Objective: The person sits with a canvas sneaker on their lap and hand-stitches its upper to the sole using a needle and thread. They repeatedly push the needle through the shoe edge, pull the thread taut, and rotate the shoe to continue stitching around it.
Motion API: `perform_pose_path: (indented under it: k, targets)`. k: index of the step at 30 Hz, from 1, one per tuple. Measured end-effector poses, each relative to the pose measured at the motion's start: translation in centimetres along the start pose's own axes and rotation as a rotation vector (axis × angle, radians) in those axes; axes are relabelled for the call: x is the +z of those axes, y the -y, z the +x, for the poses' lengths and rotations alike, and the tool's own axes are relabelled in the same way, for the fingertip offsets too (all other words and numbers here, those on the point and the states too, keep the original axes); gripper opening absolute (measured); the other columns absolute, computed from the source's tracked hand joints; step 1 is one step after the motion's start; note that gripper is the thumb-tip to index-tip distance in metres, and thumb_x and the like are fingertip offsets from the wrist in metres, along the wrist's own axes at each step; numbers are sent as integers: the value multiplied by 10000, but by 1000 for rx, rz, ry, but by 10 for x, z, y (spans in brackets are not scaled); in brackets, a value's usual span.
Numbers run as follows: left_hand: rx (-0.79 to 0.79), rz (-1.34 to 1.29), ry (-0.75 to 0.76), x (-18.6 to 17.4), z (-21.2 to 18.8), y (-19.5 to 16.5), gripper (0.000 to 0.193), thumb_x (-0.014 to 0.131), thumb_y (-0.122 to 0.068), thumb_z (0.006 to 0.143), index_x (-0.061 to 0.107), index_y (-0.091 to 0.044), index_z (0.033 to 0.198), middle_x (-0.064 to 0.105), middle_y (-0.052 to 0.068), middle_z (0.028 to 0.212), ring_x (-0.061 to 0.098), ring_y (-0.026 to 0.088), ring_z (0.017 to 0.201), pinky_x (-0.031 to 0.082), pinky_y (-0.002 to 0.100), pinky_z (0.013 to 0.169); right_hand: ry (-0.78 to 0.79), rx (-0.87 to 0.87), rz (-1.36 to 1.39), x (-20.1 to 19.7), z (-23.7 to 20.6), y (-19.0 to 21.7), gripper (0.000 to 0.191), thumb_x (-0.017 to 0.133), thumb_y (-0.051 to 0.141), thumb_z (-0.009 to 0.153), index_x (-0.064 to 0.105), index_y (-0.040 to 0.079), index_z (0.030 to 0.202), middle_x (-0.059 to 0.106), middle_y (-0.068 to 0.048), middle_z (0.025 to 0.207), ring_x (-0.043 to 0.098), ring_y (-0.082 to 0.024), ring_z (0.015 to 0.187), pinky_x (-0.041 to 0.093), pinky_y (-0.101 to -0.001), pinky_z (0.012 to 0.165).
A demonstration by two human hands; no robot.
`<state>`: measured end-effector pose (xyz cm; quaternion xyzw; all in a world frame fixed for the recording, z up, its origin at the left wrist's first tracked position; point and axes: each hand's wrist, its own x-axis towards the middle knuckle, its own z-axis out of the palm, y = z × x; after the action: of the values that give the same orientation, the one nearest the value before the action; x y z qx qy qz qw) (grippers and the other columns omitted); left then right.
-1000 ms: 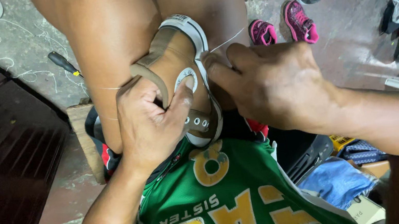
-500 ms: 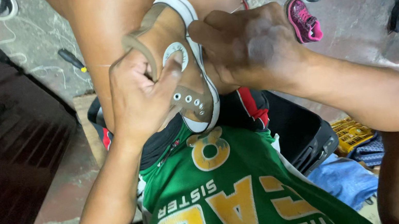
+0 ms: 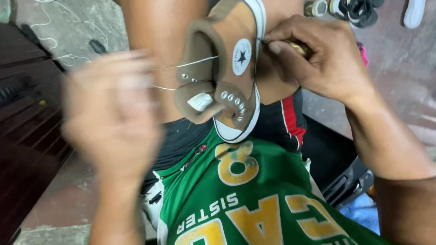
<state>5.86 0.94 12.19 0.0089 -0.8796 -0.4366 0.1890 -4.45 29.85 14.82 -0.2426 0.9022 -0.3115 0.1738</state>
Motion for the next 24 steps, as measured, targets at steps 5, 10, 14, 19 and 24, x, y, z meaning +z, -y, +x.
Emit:
perform_pose_path:
  k: [5,10,14,19,24]
  targets:
    - [32,-126,384,50,9,-1,185,707,-68,895,683,-2,1066,698,165,987,684,355,892,540,448,787,-33,-25,125,-1,-3,5,129,662,72,1025,706,8,1128,742,-106,1045,704,-197,842,538,-297,761]
    - [-136,-712,204,57,-5,25,121,634,-123,1098,626,-10,1055,634,146,978,616,255,833,502,368,716,-56,-71,39,-4,-11,1,110,647,64,1050,708,14,1127,740,-126,1073,738,-255,933,561,-325,821]
    - [-640,-1491,180,53,-5,24,195,548,-167,1130,642,-36,1021,648,90,864,526,120,644,374,212,488,-73,-121,-39,4,-14,-5,91,663,74,1048,714,17,1097,737,-147,1036,724,-309,903,548,-362,794]
    - [-494,-462,340,70,-10,3,234,476,-152,1143,672,-24,1154,595,114,700,570,256,580,447,332,546,-55,-231,22,3,-11,-12,91,641,77,1093,706,16,1111,730,-127,1057,731,-287,958,575,-349,832]
    - [-79,-214,339,87,6,4,238,498,-38,1063,619,9,1263,679,264,1007,700,435,996,555,442,836,-20,-379,-48,-14,2,-26,106,725,136,1055,724,43,1106,728,-93,1048,722,-275,952,572,-367,809]
